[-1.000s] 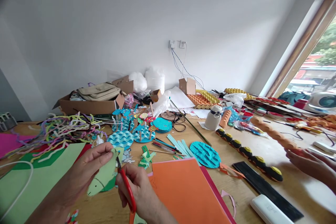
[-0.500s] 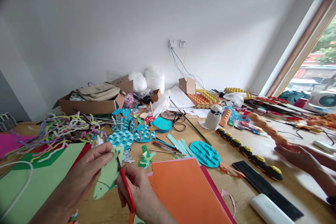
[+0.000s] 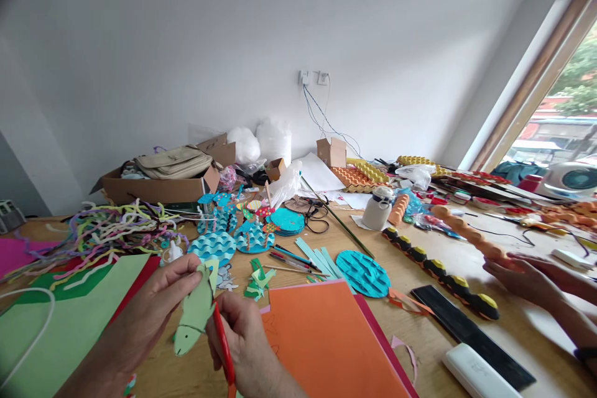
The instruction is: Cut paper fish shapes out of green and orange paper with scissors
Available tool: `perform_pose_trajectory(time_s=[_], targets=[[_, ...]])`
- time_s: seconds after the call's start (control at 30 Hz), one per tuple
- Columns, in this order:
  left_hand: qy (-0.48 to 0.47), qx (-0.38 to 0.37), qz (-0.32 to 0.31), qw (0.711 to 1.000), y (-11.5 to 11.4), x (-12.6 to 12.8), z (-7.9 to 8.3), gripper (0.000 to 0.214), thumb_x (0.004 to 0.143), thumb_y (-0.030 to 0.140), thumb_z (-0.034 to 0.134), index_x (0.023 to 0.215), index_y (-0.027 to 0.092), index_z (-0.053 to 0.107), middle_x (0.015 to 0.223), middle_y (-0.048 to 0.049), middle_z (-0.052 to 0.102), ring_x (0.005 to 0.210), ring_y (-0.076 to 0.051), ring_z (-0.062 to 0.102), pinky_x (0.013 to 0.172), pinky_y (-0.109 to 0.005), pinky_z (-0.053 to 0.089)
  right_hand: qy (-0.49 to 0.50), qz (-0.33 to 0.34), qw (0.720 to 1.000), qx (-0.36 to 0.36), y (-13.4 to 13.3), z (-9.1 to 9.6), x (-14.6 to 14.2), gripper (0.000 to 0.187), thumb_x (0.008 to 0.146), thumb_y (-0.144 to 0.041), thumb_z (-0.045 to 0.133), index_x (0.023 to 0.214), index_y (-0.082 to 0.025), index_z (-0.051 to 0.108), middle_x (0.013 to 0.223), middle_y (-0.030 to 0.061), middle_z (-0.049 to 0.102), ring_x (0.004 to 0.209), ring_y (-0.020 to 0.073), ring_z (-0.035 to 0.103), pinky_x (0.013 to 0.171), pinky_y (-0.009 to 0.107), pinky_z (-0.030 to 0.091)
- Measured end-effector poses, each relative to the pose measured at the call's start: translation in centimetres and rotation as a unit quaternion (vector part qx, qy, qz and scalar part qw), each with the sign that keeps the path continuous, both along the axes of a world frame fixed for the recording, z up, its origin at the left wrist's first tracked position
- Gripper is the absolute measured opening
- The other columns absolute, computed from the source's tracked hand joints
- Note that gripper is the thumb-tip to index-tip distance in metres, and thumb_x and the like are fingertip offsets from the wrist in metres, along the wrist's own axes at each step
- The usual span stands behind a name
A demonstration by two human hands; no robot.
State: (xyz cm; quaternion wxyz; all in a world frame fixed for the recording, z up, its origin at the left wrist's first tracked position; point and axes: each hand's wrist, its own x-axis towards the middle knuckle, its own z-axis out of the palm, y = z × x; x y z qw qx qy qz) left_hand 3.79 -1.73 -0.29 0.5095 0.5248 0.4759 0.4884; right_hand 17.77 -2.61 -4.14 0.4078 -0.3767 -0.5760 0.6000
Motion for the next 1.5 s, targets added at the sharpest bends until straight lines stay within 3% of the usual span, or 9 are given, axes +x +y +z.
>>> perform_pose_trajectory(time_s=[0.13,0.33,0.57,0.8,1.17,1.5], targets=[[0.016,0.014,0.020,1.000,0.08,0.23,0.14,0.024,0.075,0.038,0.060,0.061,0.022,0.048,0.058,0.0069,0.037,0.058,-0.013,0.035,0.053,-0.022,0.031,-0.010,-0.009,1.000,0.000,0.00,-0.01,-0.07,0.064,0.067,-0.083,0.049,0.059,-0.020,0.043,0.038,-0.0092,0.037,0.031,0.0038,0.032,0.032,0.015,0.026],[0.017,0.026,-0.015,0.999,0.11,0.11,-0.20,0.026,0.081,0.039,0.055,0.064,0.022,0.046,0.059,0.0072,0.035,0.058,-0.013,0.032,0.055,-0.023,0.030,-0.015,-0.009,1.000,0.006,0.13,-0.02,-0.10,0.063,0.068,-0.083,0.048,0.061,-0.020,0.044,0.037,-0.0092,0.037,0.031,0.0045,0.032,0.032,0.015,0.025],[0.028,0.034,0.011,0.999,0.27,-0.16,-0.59,0.026,0.081,0.040,0.056,0.064,0.023,0.047,0.061,0.0069,0.034,0.059,-0.013,0.032,0.052,-0.022,0.028,-0.003,-0.001,1.000,0.009,-0.09,0.19,0.13,0.058,0.071,-0.075,0.053,0.058,-0.020,0.042,0.039,-0.0092,0.037,0.033,0.0044,0.031,0.034,0.016,0.025],[0.041,0.014,-0.012,0.999,0.14,0.11,0.09,0.025,0.080,0.039,0.054,0.063,0.022,0.046,0.059,0.0069,0.036,0.056,-0.013,0.033,0.052,-0.023,0.031,-0.021,0.008,1.000,0.015,-0.19,0.62,0.26,0.051,0.079,-0.064,0.055,0.059,-0.019,0.044,0.039,-0.0079,0.041,0.035,0.0048,0.033,0.038,0.016,0.026],[0.028,0.012,0.008,0.999,-0.15,0.27,-0.02,0.026,0.080,0.041,0.056,0.065,0.022,0.046,0.061,0.0069,0.033,0.059,-0.013,0.032,0.054,-0.022,0.029,-0.011,0.002,1.000,-0.001,-0.35,0.61,0.05,0.062,0.071,-0.080,0.050,0.059,-0.020,0.042,0.039,-0.0087,0.038,0.033,0.0046,0.032,0.034,0.016,0.024],[0.028,0.016,0.010,0.999,-0.08,0.26,0.05,0.026,0.080,0.039,0.057,0.063,0.022,0.046,0.060,0.0066,0.034,0.058,-0.013,0.031,0.052,-0.022,0.029,-0.007,0.001,1.000,-0.005,-0.29,0.72,-0.05,0.064,0.067,-0.083,0.050,0.058,-0.020,0.042,0.038,-0.0091,0.037,0.032,0.0042,0.032,0.033,0.016,0.024]])
